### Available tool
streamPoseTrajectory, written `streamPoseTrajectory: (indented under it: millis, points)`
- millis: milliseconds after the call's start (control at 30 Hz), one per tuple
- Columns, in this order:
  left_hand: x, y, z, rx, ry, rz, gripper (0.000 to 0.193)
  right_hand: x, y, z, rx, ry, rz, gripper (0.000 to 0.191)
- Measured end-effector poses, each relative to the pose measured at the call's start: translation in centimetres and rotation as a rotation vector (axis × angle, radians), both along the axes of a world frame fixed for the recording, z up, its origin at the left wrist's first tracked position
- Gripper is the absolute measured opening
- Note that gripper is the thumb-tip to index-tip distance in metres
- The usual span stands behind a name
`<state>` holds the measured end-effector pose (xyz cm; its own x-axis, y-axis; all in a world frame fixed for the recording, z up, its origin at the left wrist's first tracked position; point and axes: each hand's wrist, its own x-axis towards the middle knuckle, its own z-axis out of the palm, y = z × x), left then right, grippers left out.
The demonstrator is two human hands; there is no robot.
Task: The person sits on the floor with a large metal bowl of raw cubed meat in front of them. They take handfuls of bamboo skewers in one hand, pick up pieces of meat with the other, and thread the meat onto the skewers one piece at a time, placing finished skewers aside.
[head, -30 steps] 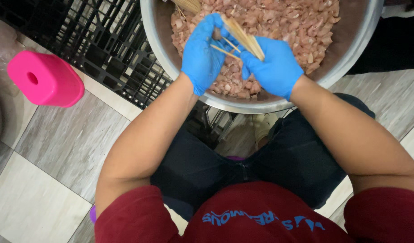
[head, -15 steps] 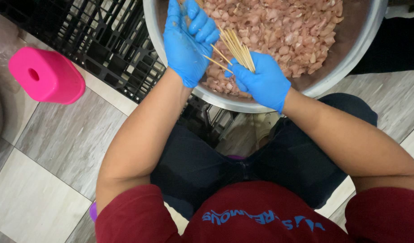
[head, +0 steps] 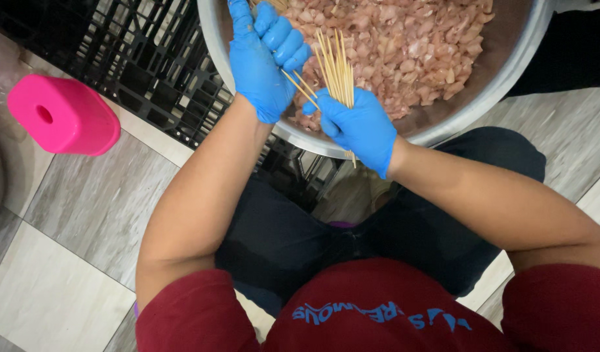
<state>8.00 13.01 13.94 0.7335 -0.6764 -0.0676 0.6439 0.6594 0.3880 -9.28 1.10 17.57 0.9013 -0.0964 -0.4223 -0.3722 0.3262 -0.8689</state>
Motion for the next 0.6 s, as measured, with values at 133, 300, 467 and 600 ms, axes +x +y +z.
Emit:
streamPoseTrajectory:
  millis: [133,300,467,600]
  points:
    - [0.1,0.1,-0.5,0.012,-0.021,-0.024,0.051,0.0,0.0,1.0,0.028,0.010,0.007,0.027]
    - [0.4,0.0,-1.4,0.020,0.022,-0.042,0.049,-0.1,0.1,0.7,0.015,-0.023,0.002,0.028]
    - [0.1,-0.9,-2.3,0.006,-0.048,-0.027,0.042,0.4,-0.3,-0.3,0.082,-0.083,-0.064,0.023]
    - [0.2,-1.1,-2.4,-0.010,-0.130,-0.037,0.039,0.7,-0.5,-0.9,0.032,-0.116,-0.071,0.021]
